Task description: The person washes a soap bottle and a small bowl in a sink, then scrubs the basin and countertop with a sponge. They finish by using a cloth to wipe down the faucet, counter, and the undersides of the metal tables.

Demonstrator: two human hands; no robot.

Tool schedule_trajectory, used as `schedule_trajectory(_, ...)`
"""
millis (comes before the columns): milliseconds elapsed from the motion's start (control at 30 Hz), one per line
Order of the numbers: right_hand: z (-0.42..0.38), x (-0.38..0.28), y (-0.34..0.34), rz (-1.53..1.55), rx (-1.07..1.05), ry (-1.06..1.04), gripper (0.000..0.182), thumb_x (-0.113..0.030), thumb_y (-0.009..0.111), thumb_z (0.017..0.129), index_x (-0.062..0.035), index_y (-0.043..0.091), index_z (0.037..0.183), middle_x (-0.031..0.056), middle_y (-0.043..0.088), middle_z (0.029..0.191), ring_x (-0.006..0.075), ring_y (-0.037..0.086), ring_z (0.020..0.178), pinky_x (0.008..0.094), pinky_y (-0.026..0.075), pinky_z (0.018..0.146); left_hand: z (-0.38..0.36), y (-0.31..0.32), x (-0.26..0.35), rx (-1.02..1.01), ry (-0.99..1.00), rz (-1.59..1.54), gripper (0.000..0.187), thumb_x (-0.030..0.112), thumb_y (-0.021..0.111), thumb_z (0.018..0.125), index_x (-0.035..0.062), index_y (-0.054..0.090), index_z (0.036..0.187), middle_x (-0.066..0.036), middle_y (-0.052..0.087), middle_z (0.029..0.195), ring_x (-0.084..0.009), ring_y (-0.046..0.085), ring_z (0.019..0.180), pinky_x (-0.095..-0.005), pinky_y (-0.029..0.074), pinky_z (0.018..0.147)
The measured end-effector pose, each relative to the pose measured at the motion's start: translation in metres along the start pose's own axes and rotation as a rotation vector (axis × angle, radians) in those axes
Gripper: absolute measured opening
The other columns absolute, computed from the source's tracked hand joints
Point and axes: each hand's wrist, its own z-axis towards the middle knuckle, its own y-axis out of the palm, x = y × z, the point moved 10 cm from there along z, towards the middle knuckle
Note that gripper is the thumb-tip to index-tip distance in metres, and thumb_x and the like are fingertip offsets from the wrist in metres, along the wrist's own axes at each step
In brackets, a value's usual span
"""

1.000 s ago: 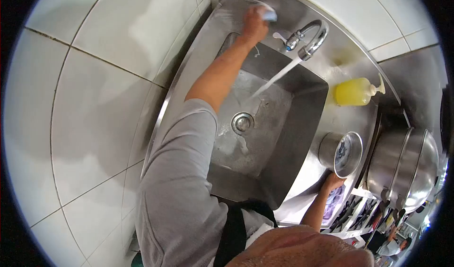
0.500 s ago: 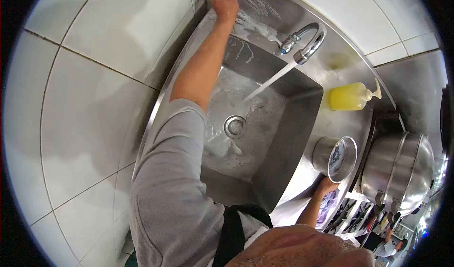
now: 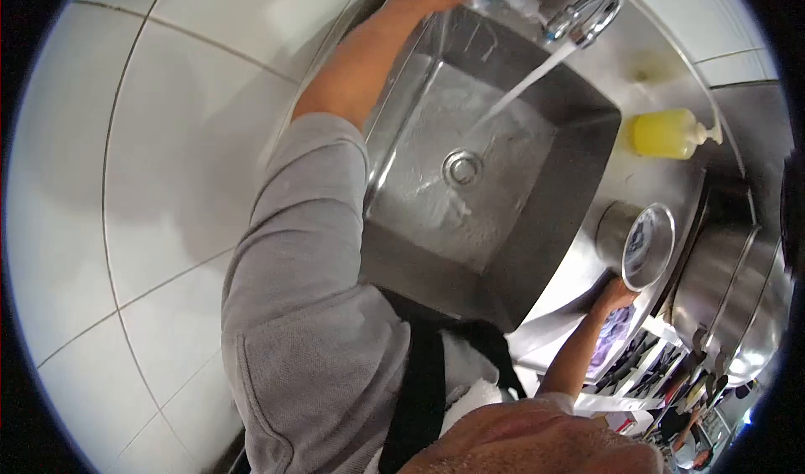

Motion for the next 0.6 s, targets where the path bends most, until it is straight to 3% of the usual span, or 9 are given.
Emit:
schedule_trajectory(67, -0.001, 0.018, 0.026, -0.219, -0.033, -0.187, 0.027, -0.019, 0.054, 0.078, 0.0044, 0.062, 0.090, 0.0252, 0.061, 0.088, 0.0431, 0.057, 0.082, 0.0479, 0.045, 0.072, -0.037, -0.009, -0.023, -0.156, -0.519, 0.039, 0.037, 0.024, 0.053, 0.087, 0.0122, 0.053, 0.122, -0.010, 0.043, 0.135, -0.0261, 0.038, 0.125, -0.0385, 0.030, 0.104)
schedule_trajectory(100, 0.001, 0.015, 0.023, -0.162, -0.023, -0.165, 0.028, -0.019, 0.054, 0.078, 0.0047, 0.061, 0.093, 0.0252, 0.061, 0.089, 0.0429, 0.056, 0.084, 0.0476, 0.046, 0.074, -0.052, -0.011, -0.012, -0.345, -0.283, 0.150, 0.041, 0.026, 0.047, 0.090, 0.0099, 0.048, 0.127, -0.014, 0.038, 0.138, -0.0270, 0.036, 0.127, -0.0396, 0.031, 0.103)
schedule_trajectory(133, 0.005, 0.011, 0.013, -0.067, 0.003, -0.048, 0.036, -0.025, 0.056, 0.078, 0.0055, 0.059, 0.097, 0.0270, 0.059, 0.093, 0.0432, 0.056, 0.087, 0.0484, 0.045, 0.075, -0.084, -0.026, -0.001, -0.292, -0.255, 0.129, 0.034, 0.024, 0.051, 0.088, 0.0107, 0.053, 0.119, -0.012, 0.045, 0.129, -0.0279, 0.042, 0.120, -0.0395, 0.035, 0.100)
schedule_trajectory(167, 0.006, -0.007, -0.008, 0.037, -0.061, 0.207, 0.044, -0.033, 0.056, 0.079, 0.0066, 0.057, 0.100, 0.0286, 0.058, 0.096, 0.0433, 0.056, 0.089, 0.0498, 0.044, 0.075, -0.116, -0.044, 0.015, -0.231, -0.218, 0.119, 0.029, 0.022, 0.054, 0.086, 0.0116, 0.057, 0.112, -0.011, 0.052, 0.121, -0.0288, 0.048, 0.113, -0.0394, 0.038, 0.096)
schedule_trajectory(200, 0.008, -0.007, -0.004, 0.003, -0.061, 0.189, 0.047, -0.037, 0.055, 0.080, 0.0060, 0.058, 0.098, 0.0274, 0.059, 0.094, 0.0428, 0.056, 0.089, 0.0506, 0.043, 0.075, -0.145, -0.063, 0.038, -0.169, -0.176, 0.115, 0.023, 0.019, 0.057, 0.084, 0.0125, 0.062, 0.105, -0.009, 0.059, 0.112, -0.0297, 0.054, 0.106, -0.0393, 0.042, 0.093)
schedule_trajectory(233, 0.011, 0.001, 0.008, 0.005, -0.066, 0.116, 0.045, -0.037, 0.054, 0.081, 0.0050, 0.060, 0.096, 0.0263, 0.060, 0.092, 0.0429, 0.056, 0.088, 0.0504, 0.043, 0.075, -0.177, -0.074, 0.060, -0.206, -0.316, 0.004, 0.026, 0.025, 0.050, 0.090, 0.0128, 0.060, 0.110, -0.009, 0.056, 0.120, -0.0294, 0.052, 0.110, -0.0377, 0.040, 0.095)
schedule_trajectory(333, 0.005, -0.004, 0.007, 0.068, -0.019, 0.002, 0.042, -0.037, 0.053, 0.082, 0.0029, 0.062, 0.090, 0.0241, 0.061, 0.089, 0.0428, 0.056, 0.085, 0.0506, 0.044, 0.073, -0.260, -0.107, 0.142, 0.019, 0.101, 0.038, 0.024, 0.021, 0.058, 0.084, 0.0131, 0.062, 0.107, -0.009, 0.058, 0.115, -0.0263, 0.051, 0.112, -0.0373, 0.039, 0.095)
schedule_trajectory(367, 0.010, -0.012, 0.002, 0.097, 0.009, -0.024, 0.041, -0.037, 0.053, 0.082, 0.0024, 0.063, 0.087, 0.0235, 0.061, 0.088, 0.0427, 0.056, 0.084, 0.0507, 0.044, 0.072, -0.290, -0.110, 0.154, -0.048, -0.092, 0.125, 0.026, 0.020, 0.058, 0.084, 0.0126, 0.062, 0.108, -0.009, 0.057, 0.117, -0.0280, 0.049, 0.114, -0.0387, 0.038, 0.096)
schedule_trajectory(600, 0.010, -0.035, -0.019, 0.166, -0.096, 0.102, 0.041, -0.038, 0.051, 0.083, 0.0003, 0.064, 0.086, 0.0232, 0.062, 0.089, 0.0402, 0.057, 0.084, 0.0499, 0.044, 0.071, -0.433, -0.135, 0.267, -0.043, -0.397, 0.181, 0.029, 0.019, 0.059, 0.082, 0.0125, 0.060, 0.111, -0.013, 0.055, 0.118, -0.0311, 0.049, 0.112, -0.0440, 0.037, 0.093)
